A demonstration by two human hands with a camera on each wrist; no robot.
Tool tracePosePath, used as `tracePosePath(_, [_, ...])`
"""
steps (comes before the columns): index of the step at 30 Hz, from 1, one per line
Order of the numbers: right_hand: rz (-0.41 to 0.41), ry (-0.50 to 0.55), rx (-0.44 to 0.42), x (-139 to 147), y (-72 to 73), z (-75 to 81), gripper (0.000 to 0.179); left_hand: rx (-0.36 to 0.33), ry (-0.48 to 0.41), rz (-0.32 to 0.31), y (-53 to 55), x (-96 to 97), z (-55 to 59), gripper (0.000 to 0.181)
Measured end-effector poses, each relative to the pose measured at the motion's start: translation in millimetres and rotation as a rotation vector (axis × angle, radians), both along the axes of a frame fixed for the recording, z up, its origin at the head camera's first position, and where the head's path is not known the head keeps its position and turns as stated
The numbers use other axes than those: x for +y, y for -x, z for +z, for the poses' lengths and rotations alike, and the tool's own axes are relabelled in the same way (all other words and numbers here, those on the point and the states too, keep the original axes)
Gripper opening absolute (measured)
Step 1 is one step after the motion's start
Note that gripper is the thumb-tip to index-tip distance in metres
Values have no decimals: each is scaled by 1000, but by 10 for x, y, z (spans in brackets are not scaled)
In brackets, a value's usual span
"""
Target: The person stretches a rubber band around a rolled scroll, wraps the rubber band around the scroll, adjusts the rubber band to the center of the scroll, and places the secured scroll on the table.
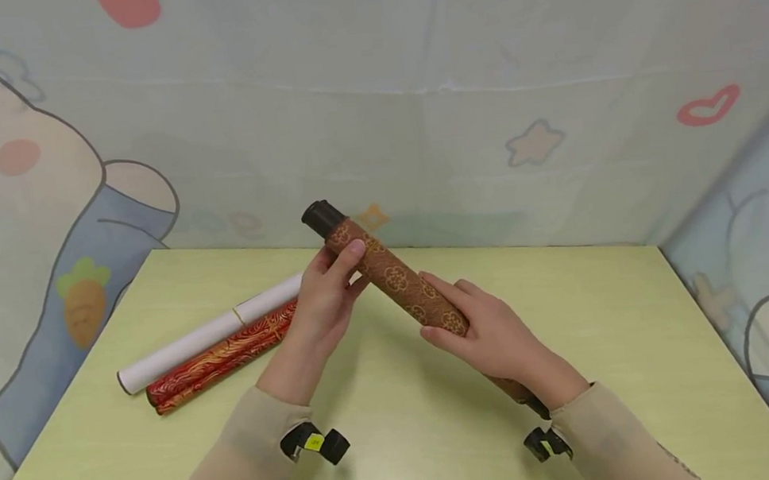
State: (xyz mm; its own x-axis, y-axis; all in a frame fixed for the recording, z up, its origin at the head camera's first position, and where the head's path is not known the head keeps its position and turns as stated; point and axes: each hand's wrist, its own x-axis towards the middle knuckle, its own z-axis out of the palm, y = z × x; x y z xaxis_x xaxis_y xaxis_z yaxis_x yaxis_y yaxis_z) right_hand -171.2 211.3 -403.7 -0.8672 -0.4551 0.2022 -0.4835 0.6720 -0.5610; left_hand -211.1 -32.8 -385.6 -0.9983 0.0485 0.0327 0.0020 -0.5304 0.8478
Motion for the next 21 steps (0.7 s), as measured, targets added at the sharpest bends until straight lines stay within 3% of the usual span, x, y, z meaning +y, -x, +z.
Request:
tracePosePath(5, [-39,-79,90,-11,-4,5,77,3,-20,-1,-7,-35,-19,58])
tracePosePath(14, [-118,-173,336,-1,21,4,78,-72,-33,25,-101,-40,-5,50])
tracePosePath(21, [-107,-210,514,40,70,-10,79,-90,-14,93,-181,13,-11,47])
